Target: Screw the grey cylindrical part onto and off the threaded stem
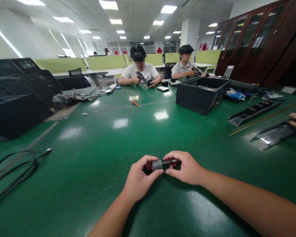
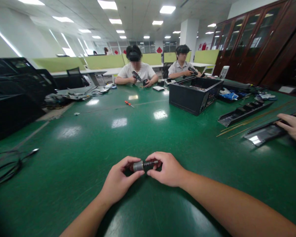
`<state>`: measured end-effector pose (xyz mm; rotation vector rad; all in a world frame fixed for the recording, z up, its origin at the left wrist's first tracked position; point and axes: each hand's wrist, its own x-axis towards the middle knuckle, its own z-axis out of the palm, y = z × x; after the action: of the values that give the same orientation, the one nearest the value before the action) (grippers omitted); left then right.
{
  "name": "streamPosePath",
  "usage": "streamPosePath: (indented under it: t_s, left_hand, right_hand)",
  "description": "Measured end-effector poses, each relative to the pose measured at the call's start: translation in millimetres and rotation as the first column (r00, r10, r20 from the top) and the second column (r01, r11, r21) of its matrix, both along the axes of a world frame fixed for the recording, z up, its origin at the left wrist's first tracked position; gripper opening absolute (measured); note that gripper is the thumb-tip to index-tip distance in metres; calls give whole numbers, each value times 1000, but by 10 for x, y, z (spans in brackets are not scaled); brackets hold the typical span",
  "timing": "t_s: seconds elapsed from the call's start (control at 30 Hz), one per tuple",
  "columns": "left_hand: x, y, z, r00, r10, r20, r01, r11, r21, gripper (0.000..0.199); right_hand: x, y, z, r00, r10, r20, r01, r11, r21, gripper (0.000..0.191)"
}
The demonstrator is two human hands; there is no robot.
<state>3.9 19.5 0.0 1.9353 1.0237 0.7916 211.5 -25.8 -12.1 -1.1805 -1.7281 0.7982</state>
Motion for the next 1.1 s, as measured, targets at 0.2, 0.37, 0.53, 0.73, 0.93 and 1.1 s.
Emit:
streamPosePath:
  t_s: [0.2, 0.37, 0.53, 0.73, 0.93, 1.1]
  left_hand:
    - [10, -3, -1, 1000, -25, -5, 25, 1000, 0, 25]
    - [14, 0, -18, 999, -18, -36, 19, 1000, 20, 27]
    - [8, 4, -37, 999, -11, -46, 12, 999, 32, 28]
    - [24, -5, -28, 999, -4, -42, 5, 1000, 23, 27]
    - [36, -22, -7, 999, -9, -39, 10, 1000, 13, 25]
    - [38, -28, 0, 999, -8, -41, 8, 1000, 12, 25]
  right_hand:
    - [15, 20, 29, 998, 4, 59, -7, 999, 45, 23]
    - [43, 52, 5, 994, -30, 107, 27, 999, 31, 15]
    - [50, 40, 8, 993, -28, 111, 27, 1000, 8, 14]
    - [56, 43, 13, 992, -31, 125, 28, 999, 20, 14]
    - [54, 43, -11, 990, -43, 134, 40, 999, 26, 12]
    - [50, 56, 7, 991, -42, 130, 37, 998, 43, 10]
